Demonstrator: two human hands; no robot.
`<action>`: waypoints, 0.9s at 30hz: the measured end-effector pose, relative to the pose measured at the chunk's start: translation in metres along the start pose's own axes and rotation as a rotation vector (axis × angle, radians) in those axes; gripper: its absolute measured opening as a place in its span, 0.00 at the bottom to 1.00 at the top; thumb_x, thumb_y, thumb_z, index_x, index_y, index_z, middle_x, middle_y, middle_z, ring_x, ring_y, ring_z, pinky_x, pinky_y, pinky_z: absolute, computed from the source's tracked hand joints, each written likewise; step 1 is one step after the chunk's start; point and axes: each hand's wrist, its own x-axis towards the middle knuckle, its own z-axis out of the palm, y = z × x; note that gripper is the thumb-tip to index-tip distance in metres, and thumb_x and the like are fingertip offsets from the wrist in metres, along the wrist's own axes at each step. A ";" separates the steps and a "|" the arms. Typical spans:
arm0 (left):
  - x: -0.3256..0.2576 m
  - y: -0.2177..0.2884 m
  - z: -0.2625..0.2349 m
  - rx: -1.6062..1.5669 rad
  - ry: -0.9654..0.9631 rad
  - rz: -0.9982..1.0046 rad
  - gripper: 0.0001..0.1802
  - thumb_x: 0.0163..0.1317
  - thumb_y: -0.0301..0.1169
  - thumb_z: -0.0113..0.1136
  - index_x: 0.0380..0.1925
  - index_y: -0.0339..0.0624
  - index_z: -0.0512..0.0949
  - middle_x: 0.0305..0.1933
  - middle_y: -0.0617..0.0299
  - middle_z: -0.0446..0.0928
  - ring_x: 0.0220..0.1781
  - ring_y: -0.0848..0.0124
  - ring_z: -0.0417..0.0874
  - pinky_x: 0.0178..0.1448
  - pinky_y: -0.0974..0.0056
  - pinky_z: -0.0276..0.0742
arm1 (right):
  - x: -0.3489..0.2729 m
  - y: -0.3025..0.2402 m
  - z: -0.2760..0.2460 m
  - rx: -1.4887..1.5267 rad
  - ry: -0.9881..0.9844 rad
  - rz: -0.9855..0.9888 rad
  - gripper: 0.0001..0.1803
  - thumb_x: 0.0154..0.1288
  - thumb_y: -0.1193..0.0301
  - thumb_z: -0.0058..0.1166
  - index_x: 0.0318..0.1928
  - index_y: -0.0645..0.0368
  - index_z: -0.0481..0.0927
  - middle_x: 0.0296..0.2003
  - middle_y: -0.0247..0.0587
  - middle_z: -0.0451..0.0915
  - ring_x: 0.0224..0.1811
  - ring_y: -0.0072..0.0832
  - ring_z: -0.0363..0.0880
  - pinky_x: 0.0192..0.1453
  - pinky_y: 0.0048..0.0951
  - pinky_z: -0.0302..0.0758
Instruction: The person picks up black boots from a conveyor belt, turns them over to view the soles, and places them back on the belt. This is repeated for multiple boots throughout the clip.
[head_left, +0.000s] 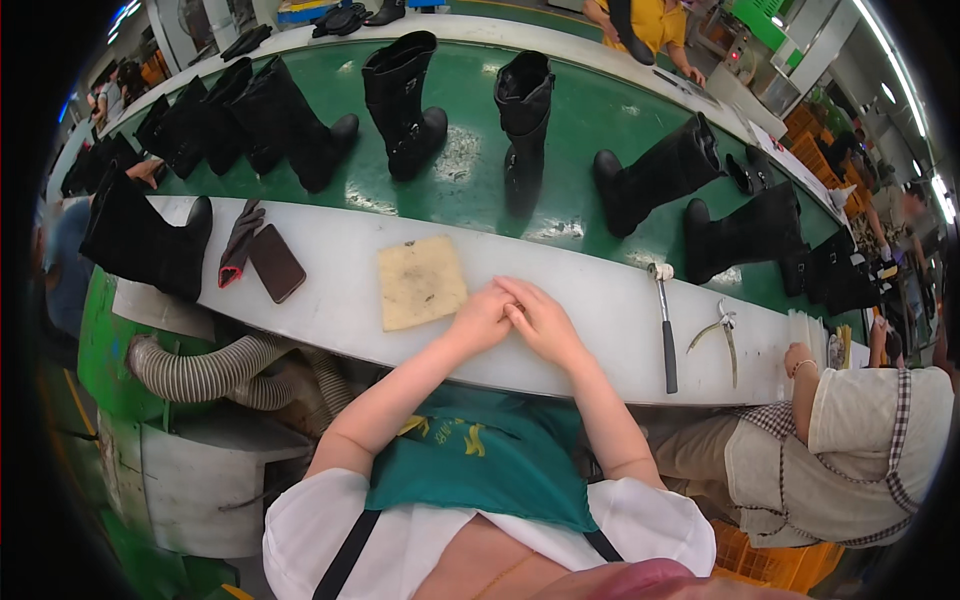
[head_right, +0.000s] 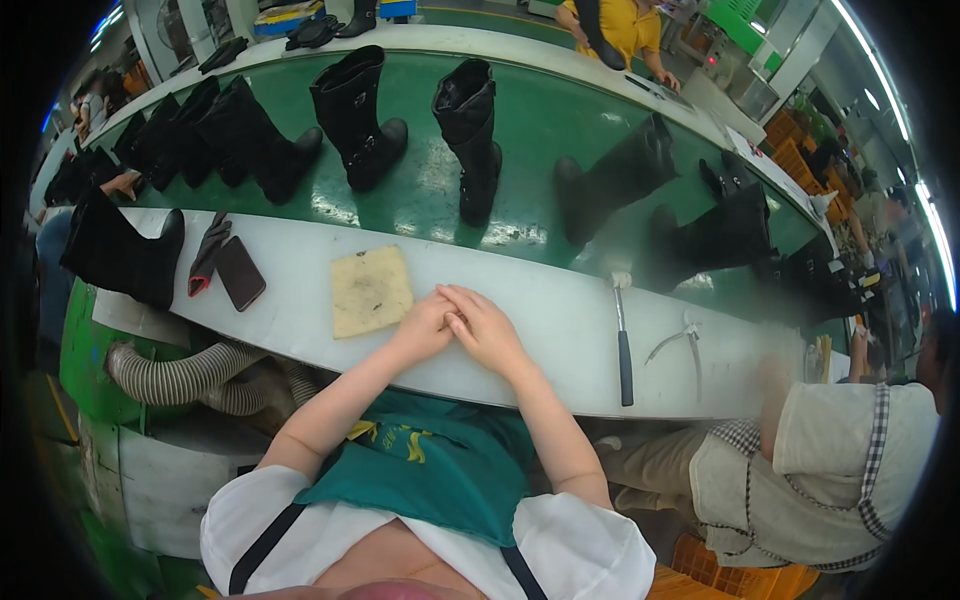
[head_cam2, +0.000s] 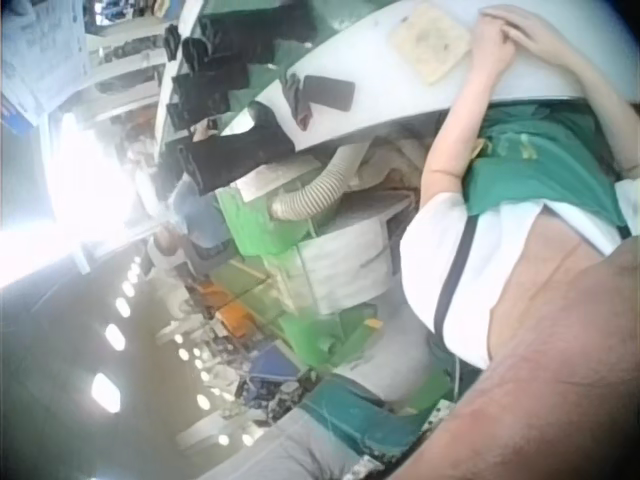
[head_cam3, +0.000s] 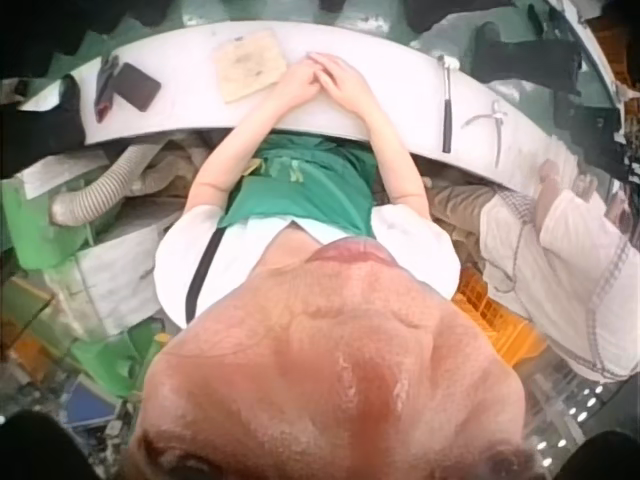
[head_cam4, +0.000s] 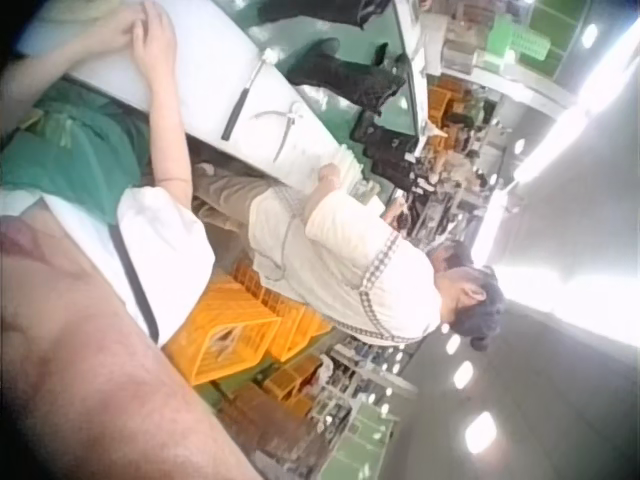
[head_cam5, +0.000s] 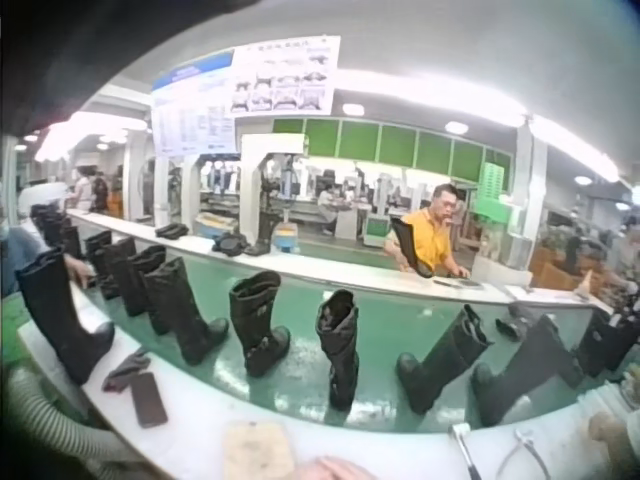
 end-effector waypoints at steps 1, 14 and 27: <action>0.000 -0.003 0.000 0.009 -0.006 0.005 0.10 0.51 0.24 0.56 0.35 0.37 0.76 0.41 0.49 0.77 0.48 0.50 0.75 0.50 0.53 0.72 | 0.000 -0.001 0.000 0.005 -0.002 -0.002 0.23 0.64 0.72 0.48 0.60 0.52 0.70 0.56 0.50 0.72 0.58 0.45 0.71 0.61 0.38 0.69; 0.004 0.001 -0.004 0.024 -0.030 0.012 0.08 0.51 0.25 0.56 0.33 0.39 0.77 0.41 0.52 0.77 0.50 0.51 0.74 0.52 0.53 0.71 | 0.002 0.005 0.001 -0.017 -0.001 -0.013 0.23 0.64 0.74 0.47 0.60 0.56 0.70 0.57 0.48 0.72 0.59 0.43 0.71 0.62 0.36 0.68; 0.003 0.008 -0.006 0.031 0.003 0.022 0.08 0.51 0.23 0.56 0.33 0.39 0.76 0.40 0.52 0.77 0.48 0.51 0.75 0.50 0.53 0.72 | 0.001 0.010 0.004 -0.034 0.017 -0.031 0.23 0.64 0.73 0.47 0.60 0.57 0.70 0.56 0.49 0.72 0.59 0.44 0.70 0.63 0.37 0.67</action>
